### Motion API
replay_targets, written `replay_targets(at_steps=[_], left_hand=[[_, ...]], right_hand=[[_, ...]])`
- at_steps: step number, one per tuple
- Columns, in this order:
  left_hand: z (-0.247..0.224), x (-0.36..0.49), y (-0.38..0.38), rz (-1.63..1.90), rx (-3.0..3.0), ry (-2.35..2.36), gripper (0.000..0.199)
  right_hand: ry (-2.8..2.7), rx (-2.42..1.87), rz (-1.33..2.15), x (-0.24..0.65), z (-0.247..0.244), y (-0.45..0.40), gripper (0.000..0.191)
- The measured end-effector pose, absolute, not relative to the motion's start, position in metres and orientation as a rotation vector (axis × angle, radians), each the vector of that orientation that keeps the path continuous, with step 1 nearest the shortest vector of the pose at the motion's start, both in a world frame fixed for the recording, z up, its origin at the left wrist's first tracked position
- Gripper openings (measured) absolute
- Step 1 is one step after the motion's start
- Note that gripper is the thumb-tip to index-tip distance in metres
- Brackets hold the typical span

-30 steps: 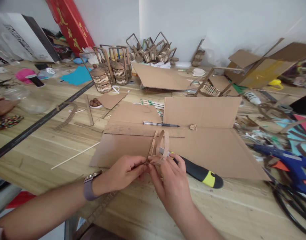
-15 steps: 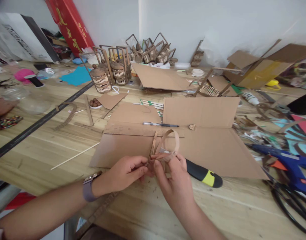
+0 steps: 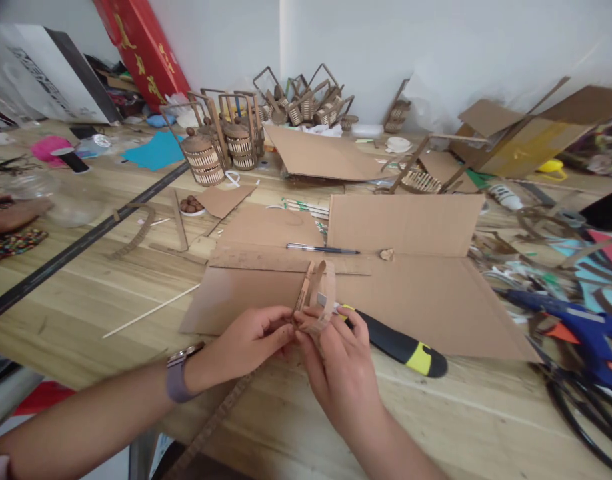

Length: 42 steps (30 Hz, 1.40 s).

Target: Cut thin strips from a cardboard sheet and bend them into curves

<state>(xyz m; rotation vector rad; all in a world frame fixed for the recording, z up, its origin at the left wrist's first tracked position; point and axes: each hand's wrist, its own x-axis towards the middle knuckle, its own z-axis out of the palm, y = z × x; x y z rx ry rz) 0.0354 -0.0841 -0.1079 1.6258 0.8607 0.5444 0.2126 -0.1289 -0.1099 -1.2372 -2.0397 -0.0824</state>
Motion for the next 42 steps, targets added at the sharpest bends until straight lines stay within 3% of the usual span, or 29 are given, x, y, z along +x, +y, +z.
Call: replay_targets(at_steps=[42], left_hand=[[-0.1074, 0.032, -0.0819, 0.518, 1.712, 0.803, 0.03]], right_hand=[[-1.983, -1.335, -0.033, 0.2173, -0.1121, -0.1297, 0.009]])
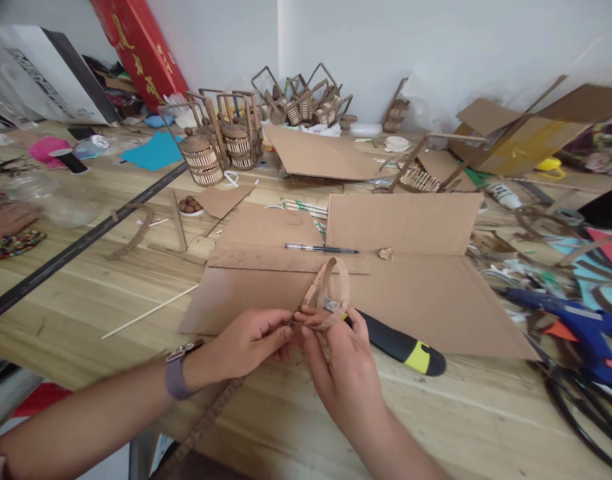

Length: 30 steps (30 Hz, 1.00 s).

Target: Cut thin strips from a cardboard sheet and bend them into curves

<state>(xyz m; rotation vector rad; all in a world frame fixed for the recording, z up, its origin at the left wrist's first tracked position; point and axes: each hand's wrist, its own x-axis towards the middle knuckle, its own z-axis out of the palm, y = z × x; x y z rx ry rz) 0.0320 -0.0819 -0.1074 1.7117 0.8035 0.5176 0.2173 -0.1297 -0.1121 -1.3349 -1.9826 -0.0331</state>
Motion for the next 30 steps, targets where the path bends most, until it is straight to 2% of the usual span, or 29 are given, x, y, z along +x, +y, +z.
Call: replay_targets(at_steps=[14, 21, 30], left_hand=[[-0.106, 0.033, -0.084, 0.51, 1.633, 0.847, 0.023], [-0.109, 0.033, -0.082, 0.529, 1.647, 0.841, 0.027], [-0.112, 0.032, -0.082, 0.576, 1.649, 0.799, 0.032]], right_hand=[[-1.899, -1.359, 0.047, 0.217, -0.108, -0.132, 0.009], [-1.895, -1.39, 0.182, 0.215, -0.108, -0.129, 0.012], [-1.952, -1.328, 0.153, 0.217, -0.109, -0.127, 0.009]])
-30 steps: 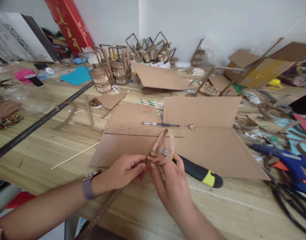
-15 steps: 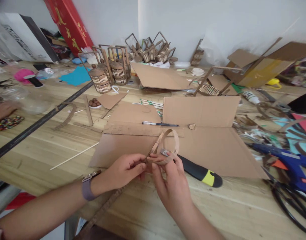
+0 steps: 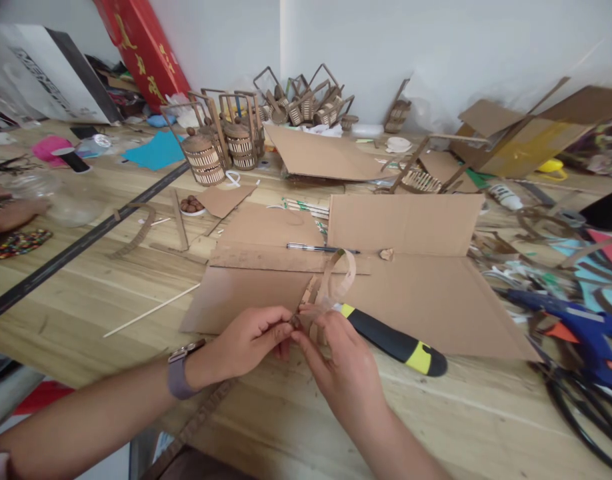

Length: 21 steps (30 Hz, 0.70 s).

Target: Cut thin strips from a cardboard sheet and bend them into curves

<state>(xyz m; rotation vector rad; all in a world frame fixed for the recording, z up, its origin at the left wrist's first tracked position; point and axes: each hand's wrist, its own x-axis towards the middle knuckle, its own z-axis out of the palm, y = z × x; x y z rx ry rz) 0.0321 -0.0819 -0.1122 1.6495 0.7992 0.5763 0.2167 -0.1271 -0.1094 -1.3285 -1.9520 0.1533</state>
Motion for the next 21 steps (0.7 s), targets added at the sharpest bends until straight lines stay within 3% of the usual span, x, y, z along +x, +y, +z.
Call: replay_targets(at_steps=[10, 21], left_hand=[[-0.1095, 0.0318, -0.0846, 0.586, 1.808, 0.802, 0.035], [-0.1048, 0.0317, -0.0865, 0.528, 1.807, 0.751, 0.031]], right_hand=[[-1.979, -1.189, 0.088, 0.2182, -0.1047, -0.126, 0.01], [-1.899, -1.32, 0.156, 0.2174, -0.1075, -0.1277, 0.009]])
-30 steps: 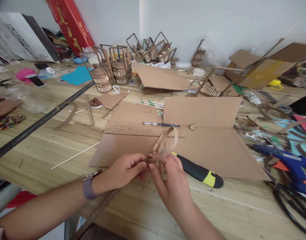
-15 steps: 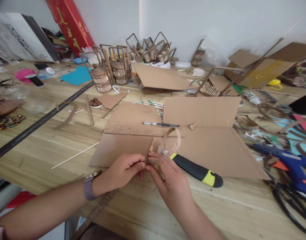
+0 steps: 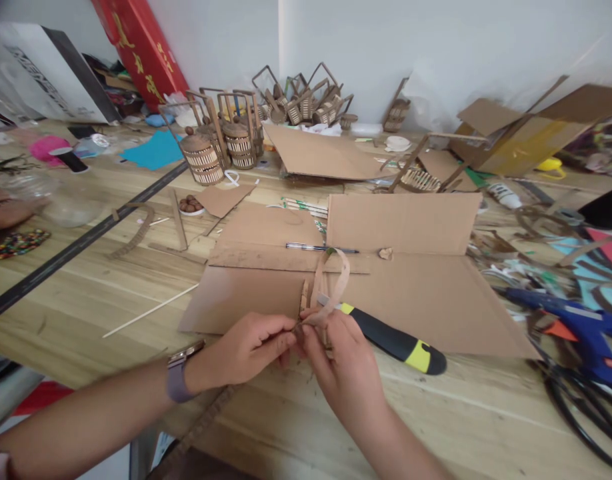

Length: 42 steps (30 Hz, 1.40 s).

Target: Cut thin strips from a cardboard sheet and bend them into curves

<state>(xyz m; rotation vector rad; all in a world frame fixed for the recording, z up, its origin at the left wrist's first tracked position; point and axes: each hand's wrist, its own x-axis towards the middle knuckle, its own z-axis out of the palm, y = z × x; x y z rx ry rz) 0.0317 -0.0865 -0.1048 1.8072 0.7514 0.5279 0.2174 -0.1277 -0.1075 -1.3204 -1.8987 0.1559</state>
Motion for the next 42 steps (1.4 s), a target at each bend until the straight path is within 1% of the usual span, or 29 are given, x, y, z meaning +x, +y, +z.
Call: replay_targets(at_steps=[9, 11, 14, 15, 17, 19, 25, 34, 39, 42], left_hand=[[-0.1031, 0.0308, -0.0864, 0.552, 1.791, 0.725, 0.027], [-0.1033, 0.0312, -0.0865, 0.563, 1.769, 0.718, 0.026], [-0.1045, 0.0316, -0.0865, 0.598, 1.773, 0.744, 0.026], [-0.1052, 0.0315, -0.0863, 0.609, 1.786, 0.754, 0.026], [-0.1068, 0.0312, -0.086, 0.624, 1.818, 0.765, 0.027], [-0.1082, 0.0309, -0.0857, 0.639, 1.862, 0.771, 0.028], [-0.1086, 0.0321, -0.0867, 0.682, 1.984, 0.795, 0.025], [-0.1127, 0.0322, -0.0876, 0.682, 2.016, 0.798, 0.024], [-0.1104, 0.0319, -0.0886, 0.678, 1.985, 0.784, 0.02], [-0.1102, 0.0316, -0.089, 0.681, 1.949, 0.75, 0.022]], right_hand=[[-1.855, -1.334, 0.208, 0.2184, -0.1065, -0.1274, 0.011], [-1.885, -1.312, 0.204, 0.2189, -0.1037, -0.1261, 0.011], [-1.952, -1.294, 0.191, 0.2197, -0.1019, -0.1246, 0.006], [-1.967, -1.295, 0.187, 0.2199, -0.1023, -0.1244, 0.008], [-1.978, -1.294, 0.17, 0.2204, -0.1041, -0.1245, 0.012], [-1.993, -1.273, 0.146, 0.2208, -0.1064, -0.1249, 0.008], [-1.999, -1.192, 0.041, 0.2215, -0.1091, -0.1252, 0.011], [-2.053, -1.126, 0.017, 0.2245, -0.1075, -0.1227, 0.016], [-2.038, -1.07, -0.127, 0.2221, -0.1089, -0.1243, 0.011], [-2.032, -1.062, -0.184, 0.2197, -0.1077, -0.1254, 0.009]])
